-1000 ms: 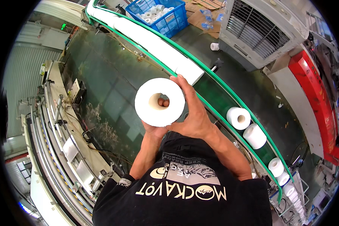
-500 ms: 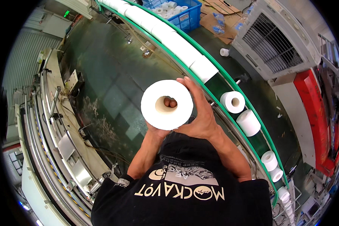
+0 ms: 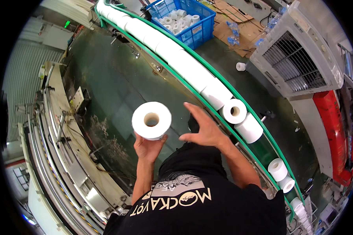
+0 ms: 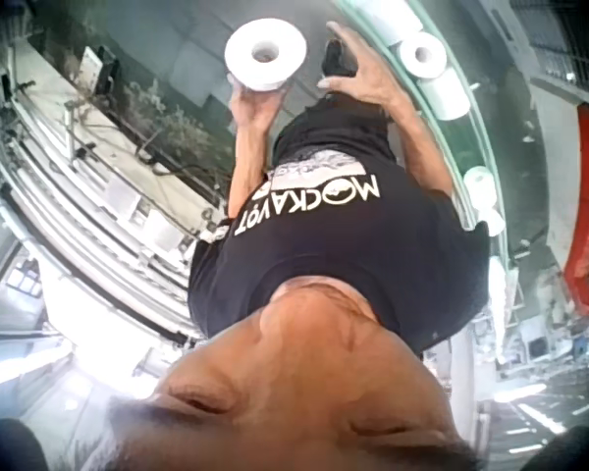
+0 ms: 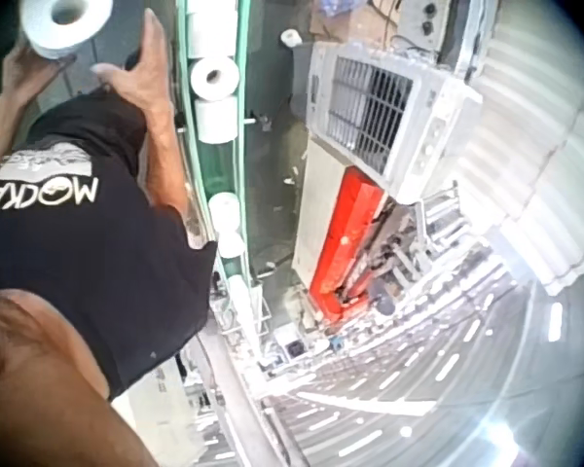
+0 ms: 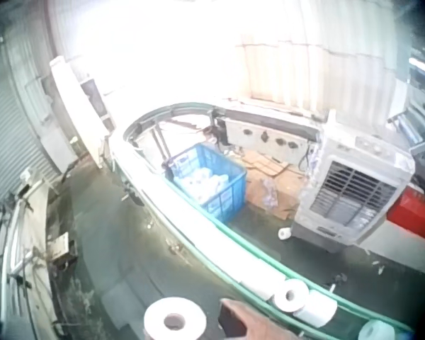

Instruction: The person arranges paper rolls on a conveyor belt, aligning them and clearing jams, then picks up a long metal rod and approaches a large industrial machine.

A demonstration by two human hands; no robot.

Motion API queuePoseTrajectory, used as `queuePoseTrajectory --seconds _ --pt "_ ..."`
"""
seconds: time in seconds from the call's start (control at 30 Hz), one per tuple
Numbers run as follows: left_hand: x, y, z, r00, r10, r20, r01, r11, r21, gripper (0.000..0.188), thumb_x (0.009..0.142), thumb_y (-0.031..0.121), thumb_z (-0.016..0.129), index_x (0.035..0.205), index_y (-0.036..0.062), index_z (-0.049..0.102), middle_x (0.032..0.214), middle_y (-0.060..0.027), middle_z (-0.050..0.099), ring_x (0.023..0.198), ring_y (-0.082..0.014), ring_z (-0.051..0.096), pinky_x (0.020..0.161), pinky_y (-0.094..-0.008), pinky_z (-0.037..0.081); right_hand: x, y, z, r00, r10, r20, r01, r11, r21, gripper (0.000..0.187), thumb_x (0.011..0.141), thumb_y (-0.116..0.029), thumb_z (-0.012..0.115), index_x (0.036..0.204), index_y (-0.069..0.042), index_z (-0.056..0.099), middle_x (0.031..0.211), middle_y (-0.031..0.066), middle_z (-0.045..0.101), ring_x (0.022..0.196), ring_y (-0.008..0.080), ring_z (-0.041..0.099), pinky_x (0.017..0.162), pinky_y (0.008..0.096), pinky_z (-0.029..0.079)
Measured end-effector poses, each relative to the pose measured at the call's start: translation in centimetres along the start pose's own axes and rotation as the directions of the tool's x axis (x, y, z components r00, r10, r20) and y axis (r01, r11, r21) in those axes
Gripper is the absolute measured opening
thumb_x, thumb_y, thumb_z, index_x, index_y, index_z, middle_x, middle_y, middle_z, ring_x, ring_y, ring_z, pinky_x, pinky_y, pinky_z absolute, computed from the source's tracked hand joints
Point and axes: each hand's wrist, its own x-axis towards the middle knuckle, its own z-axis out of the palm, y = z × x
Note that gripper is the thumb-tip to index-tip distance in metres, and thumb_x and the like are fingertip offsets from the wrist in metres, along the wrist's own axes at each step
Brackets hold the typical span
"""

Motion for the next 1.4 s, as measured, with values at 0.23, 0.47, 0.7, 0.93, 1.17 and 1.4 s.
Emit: queuePoseTrajectory --seconds 0.23,0.47,0.7,0.93,1.17,1.4 --pt "7.1 10.8 -0.4 0.990 0.117 -0.084 -0.111 0.991 0.077 0.065 0.093 0.060 0.059 0.143 0.0193 0.047 0.141 -0.0056 0.052 0.125 -0.0289 0.051 0.094 -0.0516 0.045 5.2 6.4 -1.3 0.934 0.259 -0.247 -0.287 0.954 -0.087 0.036 0.081 -0.021 0.076 0.109 0.000 0.069 0.099 0.0142 0.072 0.094 0.0290 0.070 0.085 0.0371 0.054" --pt "17.5 16.1 0.5 0.999 -0.053 0.010 0.052 0.997 0.054 0.061 0.095 0.058 0.058 0.143 0.0216 0.048 0.143 -0.0022 0.051 0.126 -0.0272 0.049 0.092 -0.0504 0.044 9.9 4.7 1.6 0.881 0.265 -0.393 -0.362 0.911 -0.197 0.028 0.081 -0.017 0.077 0.103 -0.002 0.070 0.094 0.0128 0.071 0.091 0.0305 0.068 0.080 0.0390 0.054" --pt "30.1 22.3 2.6 0.933 -0.359 0.012 0.353 0.922 0.158 0.062 0.095 0.057 0.057 0.145 0.0222 0.045 0.145 -0.0038 0.049 0.127 -0.0289 0.048 0.093 -0.0528 0.043 15.4 3.2 3.0 0.656 0.339 -0.674 -0.572 0.806 -0.151 0.022 0.078 -0.017 0.077 0.094 -0.004 0.069 0.088 0.0107 0.069 0.083 0.0304 0.066 0.073 0.0402 0.053" --pt "41.0 28.3 5.9 0.847 -0.511 0.146 0.450 0.835 0.317 0.065 0.094 0.057 0.060 0.146 0.0210 0.045 0.145 -0.0048 0.049 0.129 -0.0302 0.048 0.095 -0.0542 0.044 20.9 1.1 10.2 0.617 0.547 -0.566 -0.700 0.710 -0.078 0.020 0.086 -0.022 0.071 0.096 -0.005 0.069 0.089 0.0097 0.070 0.089 0.0308 0.065 0.078 0.0416 0.053" --pt "46.5 28.9 11.0 0.822 -0.525 0.219 0.432 0.827 0.360 0.061 0.092 0.054 0.066 0.141 0.0210 0.051 0.147 0.0010 0.048 0.132 -0.0238 0.043 0.100 -0.0502 0.039 23.3 -0.3 13.9 0.335 0.534 -0.776 -0.753 0.647 0.119 0.025 0.085 -0.022 0.073 0.104 -0.005 0.069 0.101 0.0117 0.070 0.098 0.0324 0.065 0.085 0.0422 0.053" --pt "48.7 28.5 12.6 0.785 -0.582 0.212 0.505 0.800 0.323 0.057 0.093 0.052 0.066 0.140 0.0222 0.052 0.147 0.0014 0.048 0.133 -0.0226 0.042 0.100 -0.0488 0.038 20.4 4.0 7.3 0.202 0.210 -0.957 -0.937 0.324 -0.126 0.061 0.079 -0.017 0.076 0.133 -0.004 0.053 0.123 0.0169 0.063 0.116 0.0354 0.058 0.102 0.0434 0.044"
